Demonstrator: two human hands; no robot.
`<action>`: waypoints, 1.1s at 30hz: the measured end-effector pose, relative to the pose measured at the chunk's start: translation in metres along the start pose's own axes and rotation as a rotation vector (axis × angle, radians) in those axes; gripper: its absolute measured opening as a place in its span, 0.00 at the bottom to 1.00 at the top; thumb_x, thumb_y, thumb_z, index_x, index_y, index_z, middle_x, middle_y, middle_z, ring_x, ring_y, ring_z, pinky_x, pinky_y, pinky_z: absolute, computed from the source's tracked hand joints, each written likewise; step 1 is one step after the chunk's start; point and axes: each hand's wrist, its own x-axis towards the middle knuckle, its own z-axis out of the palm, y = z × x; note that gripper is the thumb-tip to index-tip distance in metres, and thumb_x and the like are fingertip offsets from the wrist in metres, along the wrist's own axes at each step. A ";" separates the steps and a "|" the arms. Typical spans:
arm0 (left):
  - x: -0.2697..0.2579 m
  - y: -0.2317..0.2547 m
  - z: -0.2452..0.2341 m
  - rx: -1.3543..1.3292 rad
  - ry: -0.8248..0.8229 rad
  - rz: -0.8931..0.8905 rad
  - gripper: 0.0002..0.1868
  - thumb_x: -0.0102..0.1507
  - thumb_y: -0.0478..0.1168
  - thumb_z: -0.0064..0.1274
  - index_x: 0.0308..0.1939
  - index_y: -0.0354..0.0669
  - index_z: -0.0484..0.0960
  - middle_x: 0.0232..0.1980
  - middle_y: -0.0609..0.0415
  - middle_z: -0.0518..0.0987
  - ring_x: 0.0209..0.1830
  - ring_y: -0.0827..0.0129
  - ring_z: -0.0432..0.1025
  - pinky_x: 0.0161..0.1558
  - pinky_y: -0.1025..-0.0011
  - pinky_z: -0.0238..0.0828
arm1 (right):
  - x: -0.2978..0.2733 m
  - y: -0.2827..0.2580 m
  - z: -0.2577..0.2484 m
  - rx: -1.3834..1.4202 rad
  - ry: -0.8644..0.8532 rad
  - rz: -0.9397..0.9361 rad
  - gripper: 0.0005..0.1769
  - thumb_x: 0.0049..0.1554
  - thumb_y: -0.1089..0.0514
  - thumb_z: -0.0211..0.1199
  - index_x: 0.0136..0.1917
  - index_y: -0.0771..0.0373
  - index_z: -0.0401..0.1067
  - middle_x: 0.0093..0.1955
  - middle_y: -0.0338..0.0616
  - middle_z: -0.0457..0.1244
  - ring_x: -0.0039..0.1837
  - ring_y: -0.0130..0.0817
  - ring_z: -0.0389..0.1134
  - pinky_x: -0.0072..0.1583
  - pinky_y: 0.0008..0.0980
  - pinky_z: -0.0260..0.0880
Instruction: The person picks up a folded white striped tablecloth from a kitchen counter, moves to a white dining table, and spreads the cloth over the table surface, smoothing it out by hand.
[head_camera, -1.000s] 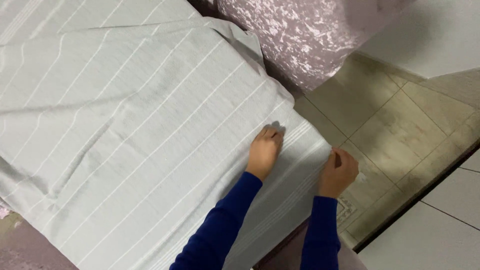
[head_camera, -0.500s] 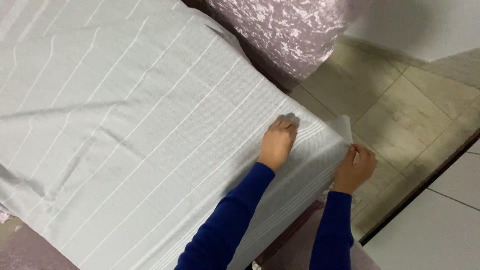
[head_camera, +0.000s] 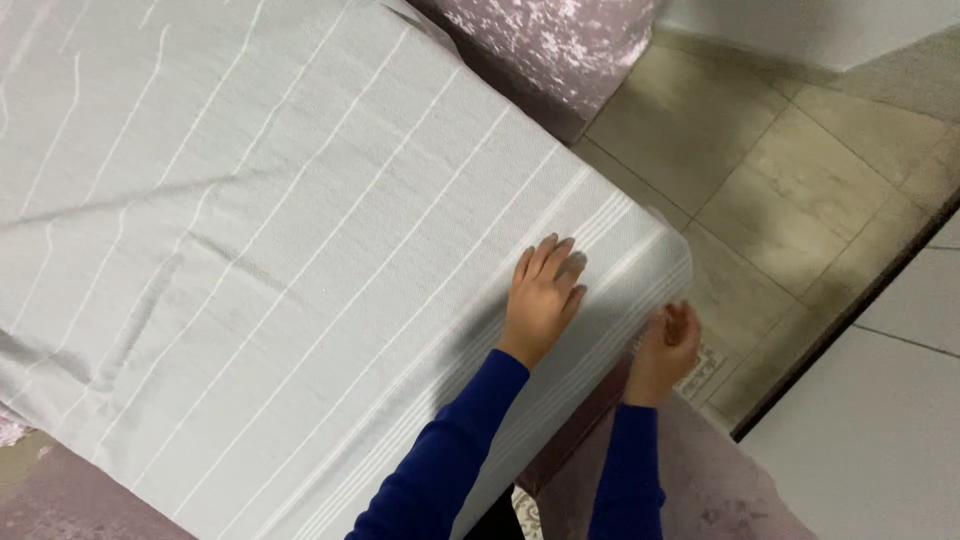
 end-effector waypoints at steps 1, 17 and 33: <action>-0.006 0.003 -0.002 -0.032 -0.010 0.004 0.21 0.65 0.42 0.58 0.62 0.46 0.79 0.71 0.50 0.71 0.78 0.54 0.57 0.74 0.47 0.50 | -0.009 0.001 -0.003 0.046 -0.021 0.071 0.25 0.65 0.52 0.64 0.70 0.68 0.67 0.62 0.58 0.65 0.61 0.48 0.67 0.58 0.41 0.70; -0.047 0.009 0.020 0.004 -0.150 0.099 0.37 0.62 0.52 0.62 0.73 0.52 0.68 0.82 0.50 0.56 0.84 0.58 0.48 0.80 0.44 0.37 | 0.007 0.062 -0.003 0.104 0.160 0.056 0.14 0.59 0.54 0.75 0.50 0.66 0.78 0.45 0.53 0.69 0.49 0.41 0.70 0.51 0.39 0.72; -0.151 -0.019 -0.011 0.043 -0.238 0.059 0.31 0.62 0.50 0.59 0.69 0.56 0.72 0.81 0.52 0.59 0.82 0.58 0.50 0.78 0.48 0.43 | -0.120 0.056 -0.010 0.167 -0.183 0.046 0.29 0.59 0.59 0.69 0.68 0.76 0.66 0.63 0.70 0.62 0.66 0.64 0.64 0.66 0.56 0.65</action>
